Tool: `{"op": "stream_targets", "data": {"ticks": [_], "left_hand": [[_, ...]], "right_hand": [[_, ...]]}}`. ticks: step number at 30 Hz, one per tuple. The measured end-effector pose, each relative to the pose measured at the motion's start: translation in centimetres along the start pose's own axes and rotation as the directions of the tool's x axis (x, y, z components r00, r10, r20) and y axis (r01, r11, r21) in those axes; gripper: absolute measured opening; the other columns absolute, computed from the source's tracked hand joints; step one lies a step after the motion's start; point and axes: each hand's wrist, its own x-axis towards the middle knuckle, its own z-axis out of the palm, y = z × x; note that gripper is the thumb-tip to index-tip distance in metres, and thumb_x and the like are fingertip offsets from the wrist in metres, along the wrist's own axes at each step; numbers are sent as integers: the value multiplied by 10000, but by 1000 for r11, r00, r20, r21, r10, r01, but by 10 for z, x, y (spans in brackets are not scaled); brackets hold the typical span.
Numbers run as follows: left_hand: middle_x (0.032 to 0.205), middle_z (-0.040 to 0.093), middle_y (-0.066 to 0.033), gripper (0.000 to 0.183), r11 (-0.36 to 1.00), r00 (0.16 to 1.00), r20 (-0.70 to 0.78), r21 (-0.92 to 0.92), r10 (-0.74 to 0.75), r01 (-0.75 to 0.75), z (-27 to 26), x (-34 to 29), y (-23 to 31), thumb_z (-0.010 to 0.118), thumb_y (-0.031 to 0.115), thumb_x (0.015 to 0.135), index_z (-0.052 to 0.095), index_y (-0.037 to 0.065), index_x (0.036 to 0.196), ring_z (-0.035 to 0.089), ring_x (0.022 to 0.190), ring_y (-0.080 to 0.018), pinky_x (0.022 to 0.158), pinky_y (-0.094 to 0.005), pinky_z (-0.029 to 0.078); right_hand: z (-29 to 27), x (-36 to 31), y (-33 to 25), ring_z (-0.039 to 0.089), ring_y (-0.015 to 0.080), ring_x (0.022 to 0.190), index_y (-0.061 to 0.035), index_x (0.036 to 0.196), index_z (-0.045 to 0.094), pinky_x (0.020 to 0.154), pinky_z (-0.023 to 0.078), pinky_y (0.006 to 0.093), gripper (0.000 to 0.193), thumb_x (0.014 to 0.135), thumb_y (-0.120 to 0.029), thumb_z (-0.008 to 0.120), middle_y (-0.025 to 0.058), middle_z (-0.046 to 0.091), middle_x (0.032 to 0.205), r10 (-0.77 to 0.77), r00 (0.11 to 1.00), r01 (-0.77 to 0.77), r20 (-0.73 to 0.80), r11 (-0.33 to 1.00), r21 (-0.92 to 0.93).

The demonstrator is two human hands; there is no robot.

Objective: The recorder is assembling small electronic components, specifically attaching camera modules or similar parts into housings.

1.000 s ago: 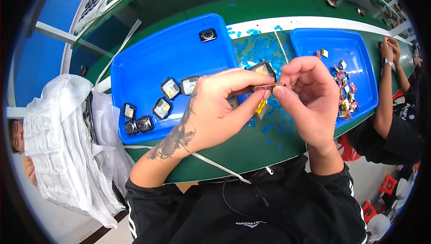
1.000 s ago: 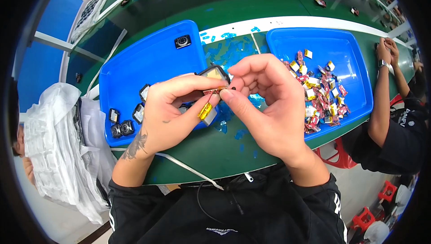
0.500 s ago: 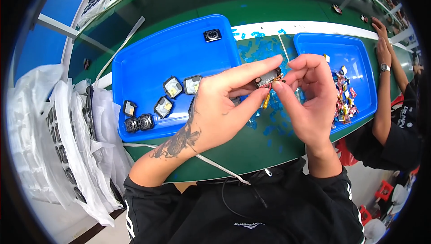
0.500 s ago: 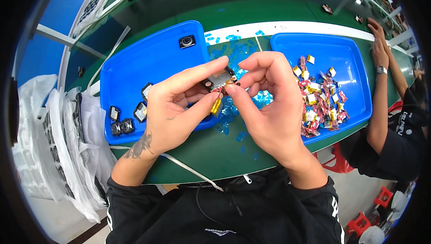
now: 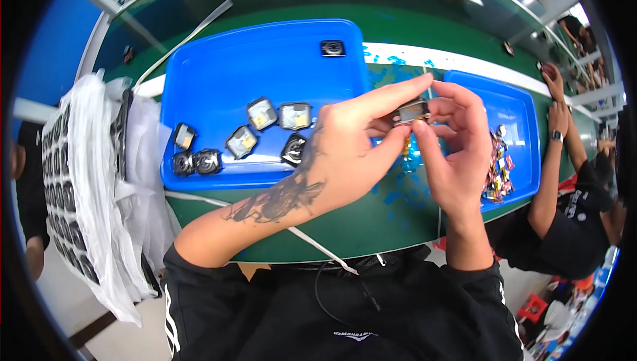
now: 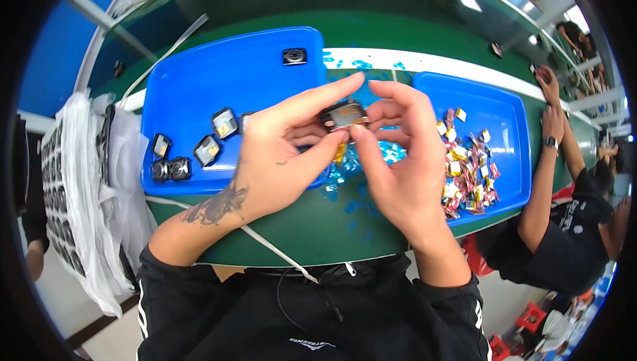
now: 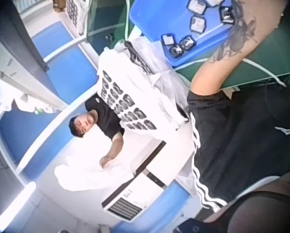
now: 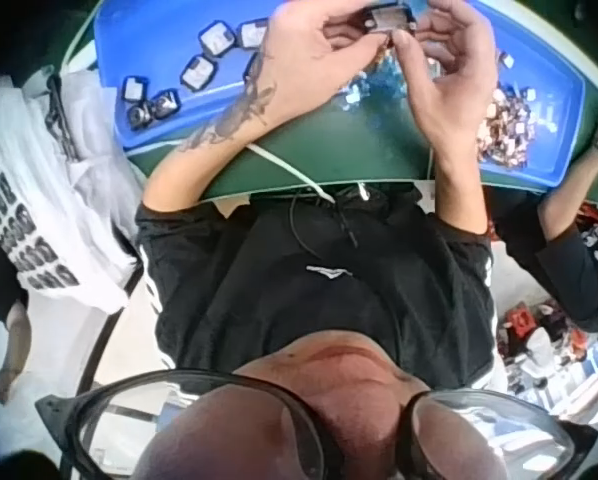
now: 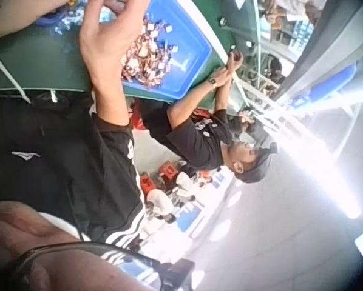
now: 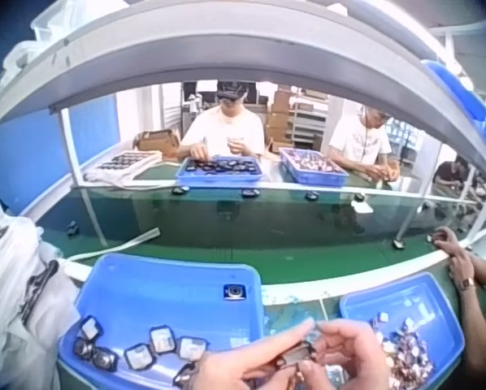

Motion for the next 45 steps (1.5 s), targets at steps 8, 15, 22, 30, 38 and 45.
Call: {"op": "stream_targets", "data": {"ticks": [8,15,22,30,38,45], "left_hand": [[1135,623,-176,403,263,977,204,948,-63,-181,-70,24,24,704,222,817,568,48,1154,594,1099,-357,953,-445,472],[969,660,-151,256,101,963,256,964,-90,-247,-103,3,-27,700,207,808,568,48,959,604,1055,-328,957,-441,464],[935,649,-156,222,583,982,183,804,-55,-117,-79,31,23,658,75,847,616,46,1064,650,864,-323,758,-404,521],[945,666,-128,145,931,960,84,-234,-268,281,-49,33,21,605,49,925,537,-1,1042,681,824,-189,761,-307,590],[1068,658,-202,380,892,934,53,-282,-355,355,-26,25,14,582,83,943,458,12,1295,707,873,-221,756,-301,594],[1082,647,-125,332,942,949,75,-123,-306,314,-21,19,11,568,82,942,544,16,1266,667,870,-164,776,-277,551]], "right_hand": [[-25,113,46,647,143,795,-35,1222,547,714,517,272,424,811,1,643,55,645,796,-15,978,46,210,989,-144],[-9,190,142,682,248,887,-9,1150,594,800,514,346,542,697,-190,828,149,699,903,209,968,-85,136,790,-607],[-70,173,123,641,174,770,-47,1171,614,727,508,318,339,869,-191,666,73,666,818,126,989,-63,74,827,-559],[-149,93,64,617,156,732,7,891,651,679,491,306,101,822,-65,664,63,653,768,238,833,115,499,808,-578],[-168,37,83,643,289,740,-16,848,651,686,514,384,136,750,-83,718,117,651,766,236,853,159,465,731,-664],[-162,16,62,618,222,721,0,838,594,676,499,321,153,750,-5,718,103,611,797,251,945,-57,209,756,-652]]}}
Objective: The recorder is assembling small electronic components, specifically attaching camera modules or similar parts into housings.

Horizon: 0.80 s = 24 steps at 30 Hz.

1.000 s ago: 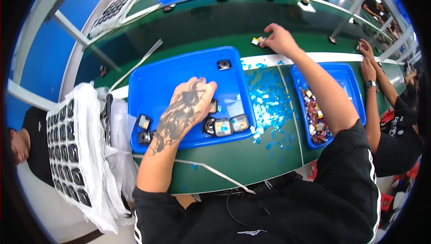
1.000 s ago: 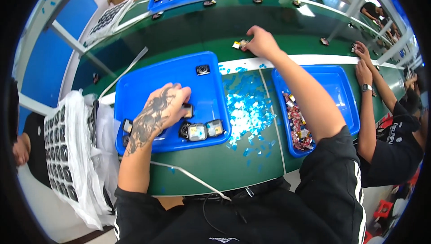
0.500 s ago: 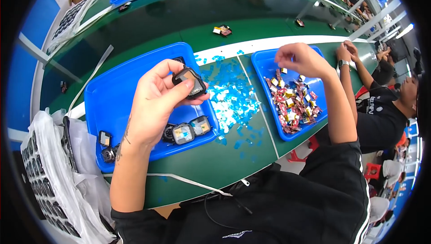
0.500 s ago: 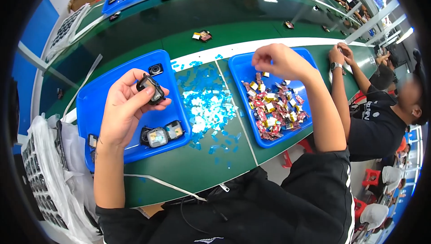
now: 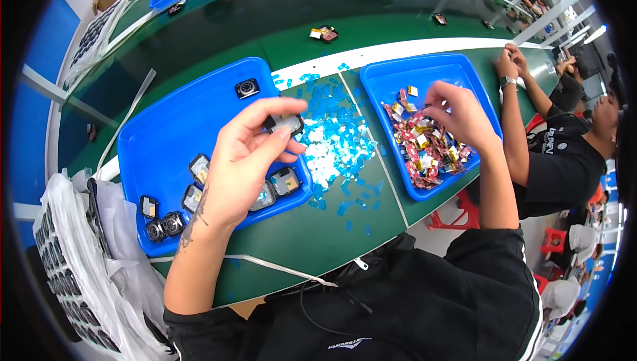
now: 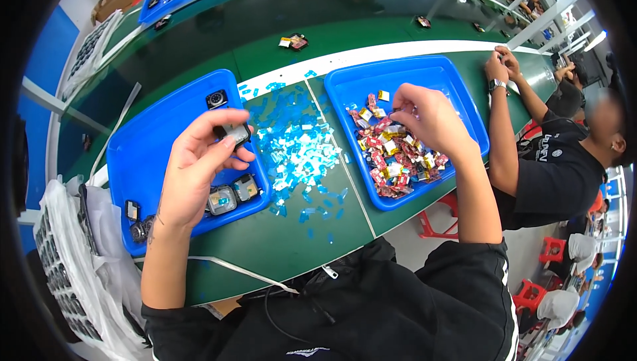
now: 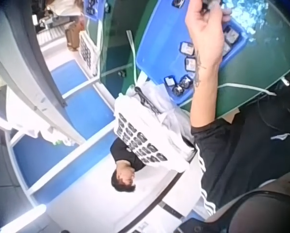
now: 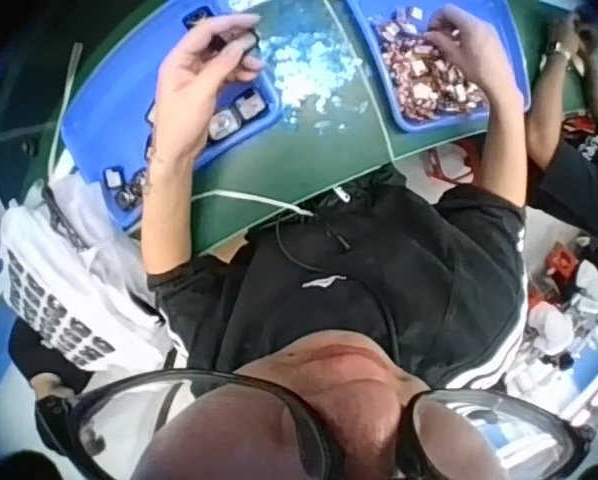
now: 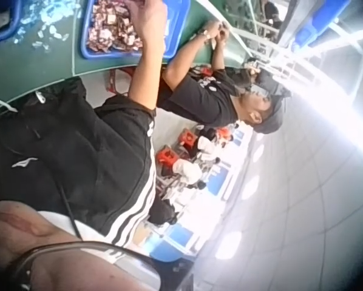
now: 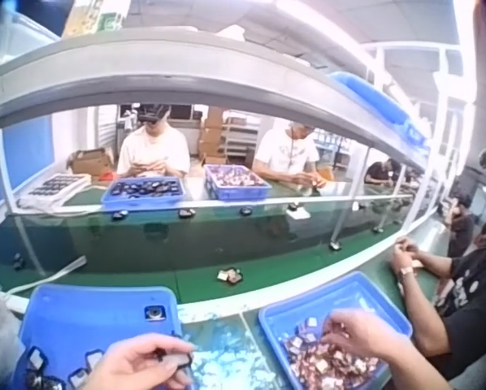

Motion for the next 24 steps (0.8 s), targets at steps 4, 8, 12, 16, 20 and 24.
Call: {"op": "stream_targets", "data": {"ticks": [4,8,12,16,20,24], "left_hand": [[1030,640,-78,203,996,1000,5,84,-23,23,5,-2,0,587,75,933,679,-10,1094,627,855,-139,762,-256,524],[990,632,-64,249,945,991,110,309,79,-110,21,-10,5,694,28,837,705,11,1085,580,907,-132,789,-252,477],[987,640,-72,215,878,935,270,356,230,-319,26,-17,-1,762,76,795,733,44,1006,600,866,-149,769,-274,482],[993,643,-81,141,940,962,265,307,64,-148,22,-17,6,748,83,824,734,24,952,601,842,-123,728,-262,480],[964,648,-82,106,968,954,298,227,36,-107,21,-18,2,723,79,850,720,-2,919,589,867,-97,739,-249,475],[941,657,-78,104,987,974,221,143,40,-74,25,-19,-5,712,71,854,707,-9,921,594,883,-117,774,-264,475]], "right_hand": [[-2,-13,-31,622,170,694,-8,903,637,641,496,281,151,777,16,714,68,639,805,-112,982,143,-153,968,207],[2,-17,-76,600,113,741,2,961,678,677,485,249,230,745,69,723,50,635,845,-391,913,405,-114,841,358],[22,-24,-120,613,113,781,13,1020,645,706,493,238,303,740,80,739,44,629,888,-189,982,127,8,690,713],[28,-20,-127,622,113,794,13,996,622,728,521,249,320,718,84,763,51,609,934,-251,966,228,-67,696,681],[32,-20,-123,619,103,803,20,1002,620,747,524,242,297,744,79,754,50,620,941,-258,966,184,-30,599,780],[36,-23,-122,605,80,800,32,980,622,724,517,227,194,810,68,707,48,637,943,-155,987,22,33,341,940]]}}
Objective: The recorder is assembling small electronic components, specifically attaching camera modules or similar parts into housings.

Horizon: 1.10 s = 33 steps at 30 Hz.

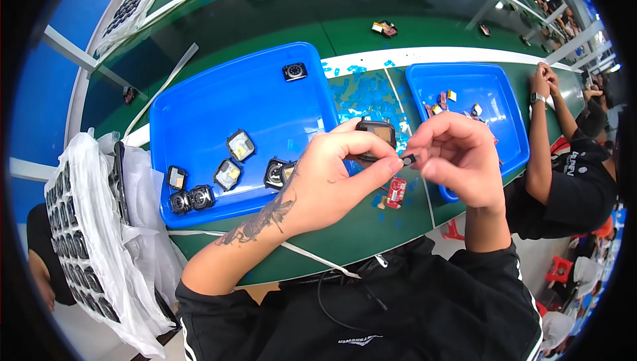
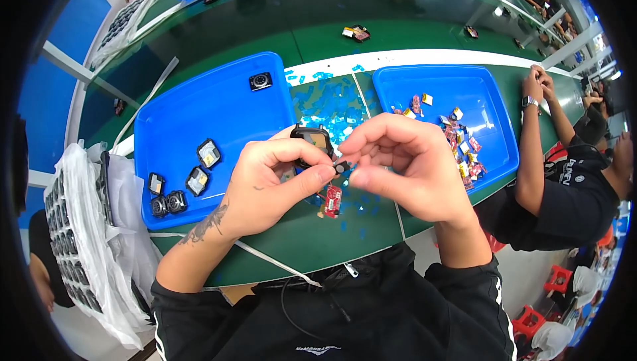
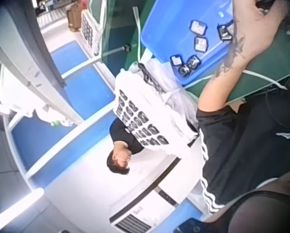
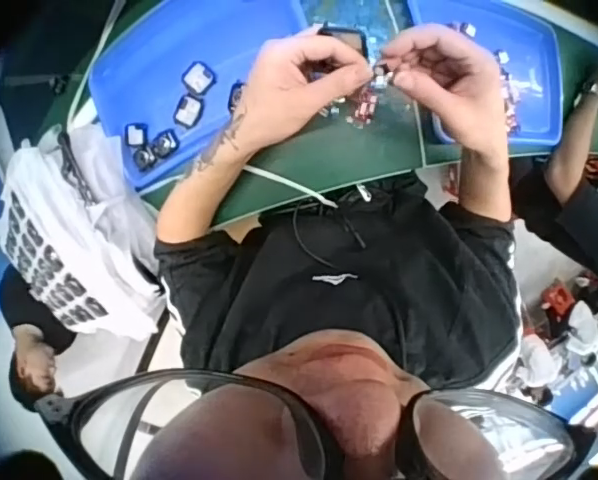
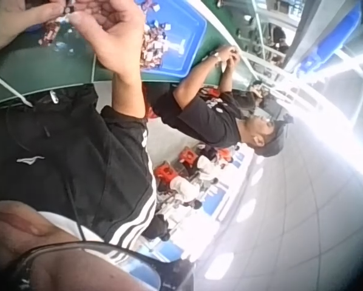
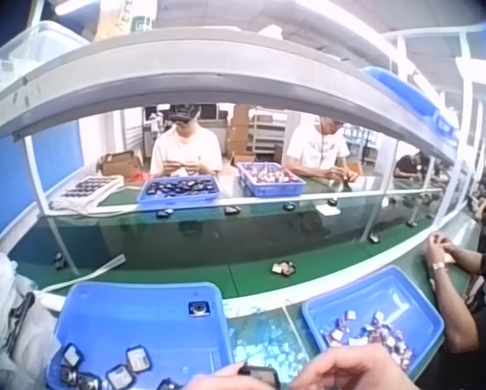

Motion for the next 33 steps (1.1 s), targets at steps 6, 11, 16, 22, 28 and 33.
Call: {"op": "stream_targets", "data": {"ticks": [6,11,16,22,28,33], "left_hand": [[938,661,-91,93,937,969,-78,284,235,-204,7,-1,-3,710,44,831,698,6,915,610,924,-190,819,-308,479],[977,638,-101,136,907,941,-165,357,296,-223,14,-4,-8,736,10,774,699,32,903,622,951,-236,862,-332,480],[977,613,-88,238,459,740,68,746,669,-483,7,4,-12,797,41,664,699,56,881,615,981,-303,919,-453,463],[966,618,-104,158,756,870,-164,585,465,-294,15,1,-13,754,15,744,690,20,888,617,891,-241,836,-341,480],[918,665,-105,89,939,924,-285,300,256,-168,13,2,-14,707,64,813,697,15,887,640,825,-233,785,-359,497],[1069,619,-104,150,976,970,-197,194,141,-103,8,-1,-10,619,5,894,671,-21,1032,589,937,-136,809,-262,465]], "right_hand": [[0,0,2,588,66,758,20,931,627,668,491,211,91,908,-66,646,32,639,861,114,993,-116,-24,988,-100],[-2,2,3,568,53,728,-8,897,620,633,468,202,126,941,-126,613,15,629,842,182,983,-182,24,983,-21],[-4,8,13,548,41,710,-32,900,613,603,446,196,131,959,-147,591,-15,591,798,283,952,-294,114,951,92],[-3,17,43,605,86,770,-22,1073,581,616,471,250,165,911,-31,609,12,602,805,-379,920,197,100,227,-954],[15,1,32,642,132,817,25,1033,658,715,529,249,188,846,14,675,80,664,929,-151,973,89,-177,945,-315],[21,5,30,632,119,790,20,974,678,673,521,246,141,836,51,671,64,658,898,-294,927,191,-233,904,-382]]}}
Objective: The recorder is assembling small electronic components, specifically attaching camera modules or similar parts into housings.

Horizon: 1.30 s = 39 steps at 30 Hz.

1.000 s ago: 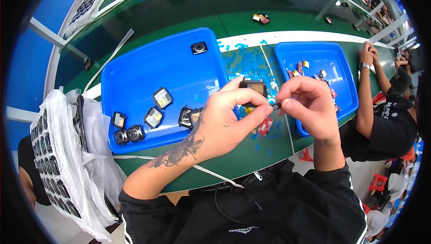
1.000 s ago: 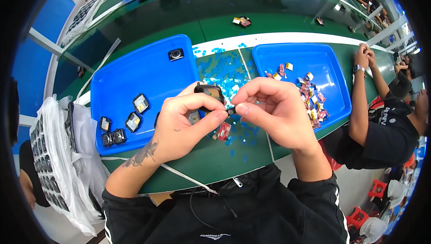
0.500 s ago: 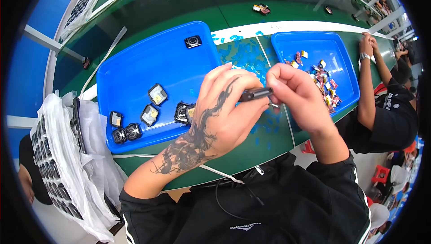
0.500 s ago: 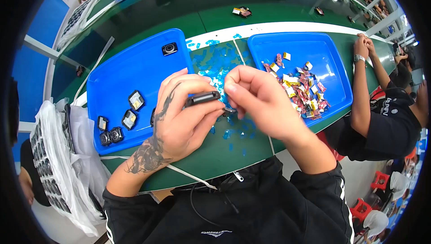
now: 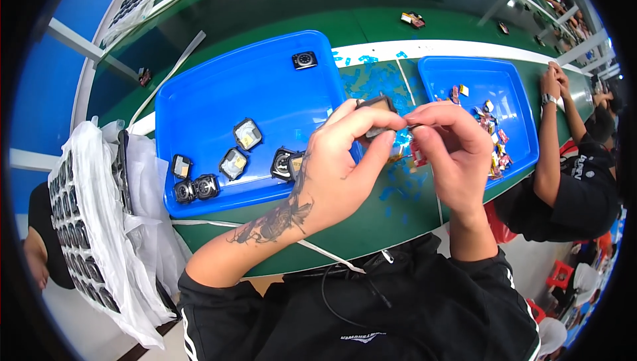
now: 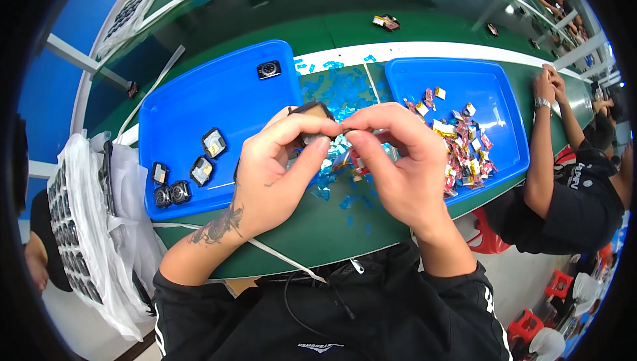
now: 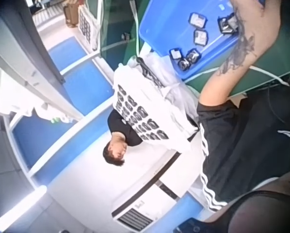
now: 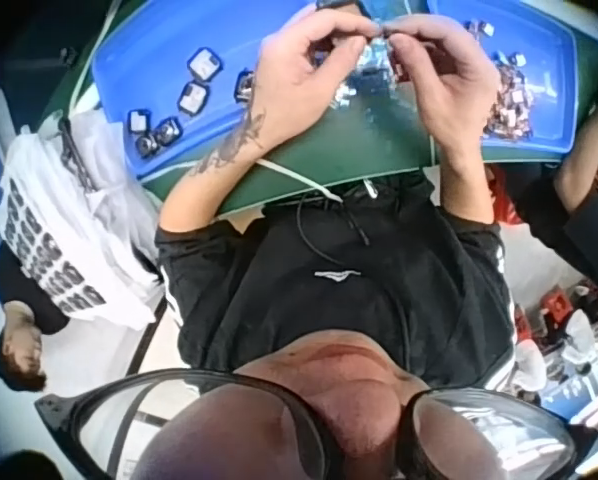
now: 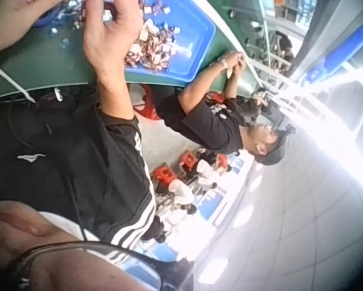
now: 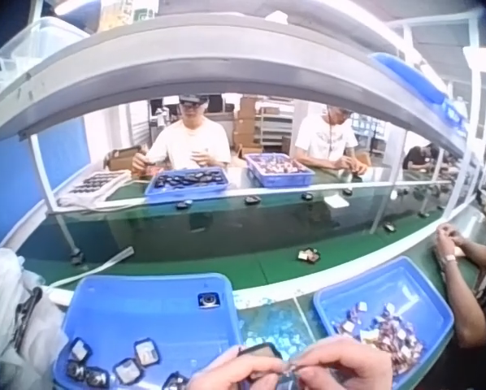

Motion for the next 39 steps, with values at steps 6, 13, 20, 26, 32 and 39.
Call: {"op": "stream_targets", "data": {"ticks": [6,13,20,26,32,39], "left_hand": [[1245,540,-137,410,922,999,19,-385,50,-39,0,4,2,464,-52,951,380,-10,1349,535,1192,-180,990,-316,465],[1253,547,-150,427,922,998,10,-383,-57,56,0,3,7,478,-69,936,377,-28,1349,549,1182,-181,1025,-303,431],[1319,528,-174,478,957,1000,20,-290,-11,16,-1,3,5,485,-79,934,351,-58,1392,525,1249,-208,1053,-320,417],[1334,521,-188,480,964,1000,27,-266,7,0,-1,2,2,474,-87,935,350,-62,1399,525,1256,-219,1059,-321,416],[1340,517,-208,477,983,998,45,-178,45,-36,0,-1,-1,456,-94,939,347,-63,1402,526,1261,-231,1065,-330,416],[1344,513,-205,461,981,998,26,-187,59,-53,4,-2,-1,458,-95,943,357,-68,1392,525,1262,-243,1058,-335,431]], "right_hand": [[-1,12,-21,653,184,768,21,953,701,677,512,279,173,791,75,676,109,686,853,-108,993,113,39,976,-186],[18,22,-26,664,179,725,18,907,682,667,524,286,132,784,66,687,106,688,835,6,1000,-4,15,993,-119],[14,24,-26,609,104,740,26,861,660,679,483,228,108,776,78,699,46,671,809,-73,991,107,114,939,-326],[13,25,-24,599,107,725,26,862,665,679,477,236,108,771,69,703,50,675,796,-77,990,115,118,925,-362],[15,27,-19,589,105,703,25,855,665,667,471,233,108,765,67,709,45,669,784,-104,986,142,127,928,-345],[13,29,-28,521,81,688,-22,768,583,648,447,230,161,741,43,728,1,560,713,-45,991,83,127,946,-313]]}}
